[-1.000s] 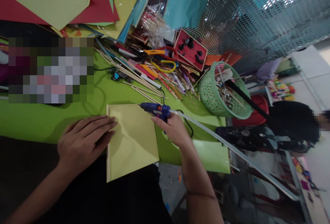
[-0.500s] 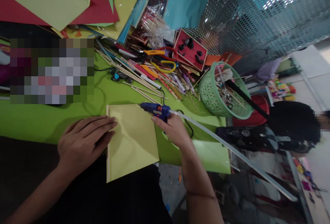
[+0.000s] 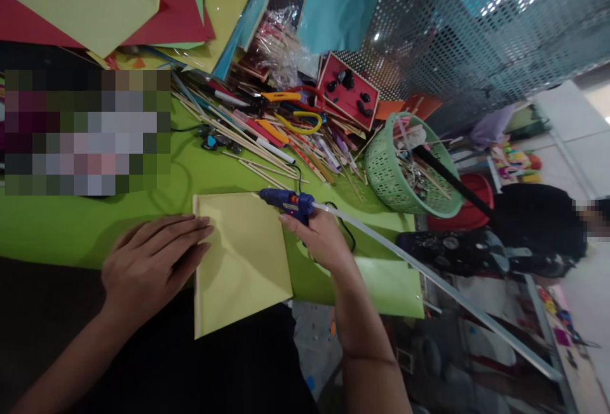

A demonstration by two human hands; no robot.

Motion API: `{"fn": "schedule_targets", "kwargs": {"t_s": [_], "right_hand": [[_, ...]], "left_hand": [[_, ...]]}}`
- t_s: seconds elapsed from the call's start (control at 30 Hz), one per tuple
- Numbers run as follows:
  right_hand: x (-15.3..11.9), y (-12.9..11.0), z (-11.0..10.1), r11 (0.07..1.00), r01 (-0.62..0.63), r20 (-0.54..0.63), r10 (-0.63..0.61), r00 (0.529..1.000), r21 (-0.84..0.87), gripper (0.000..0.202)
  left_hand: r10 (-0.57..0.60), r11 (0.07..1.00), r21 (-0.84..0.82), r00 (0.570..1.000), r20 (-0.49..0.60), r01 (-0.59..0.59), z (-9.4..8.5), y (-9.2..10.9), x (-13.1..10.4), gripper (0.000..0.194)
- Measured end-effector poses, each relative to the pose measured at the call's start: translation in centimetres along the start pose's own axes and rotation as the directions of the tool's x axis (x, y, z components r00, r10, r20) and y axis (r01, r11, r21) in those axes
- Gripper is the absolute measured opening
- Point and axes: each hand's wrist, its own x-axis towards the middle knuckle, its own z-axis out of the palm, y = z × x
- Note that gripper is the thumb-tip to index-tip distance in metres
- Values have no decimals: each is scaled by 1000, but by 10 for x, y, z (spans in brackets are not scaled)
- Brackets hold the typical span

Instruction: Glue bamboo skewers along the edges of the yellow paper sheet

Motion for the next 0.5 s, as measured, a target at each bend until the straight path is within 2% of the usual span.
{"fn": "schedule_targets", "kwargs": {"t_s": [0.13, 0.3, 0.5], "right_hand": [[1, -3, 0, 1000, -1, 21, 2, 1000, -27, 46], [-1, 0, -10, 998, 15, -25, -16, 1000, -59, 44], [-1, 1, -11, 1000, 25, -34, -25, 999, -3, 43]], "left_hand": [[15, 1000, 20, 1000, -4, -15, -1, 0, 1, 33], [34, 999, 34, 999, -16, -33, -2, 1, 3, 33], [15, 1000, 21, 1000, -9, -14, -1, 0, 2, 34]]}}
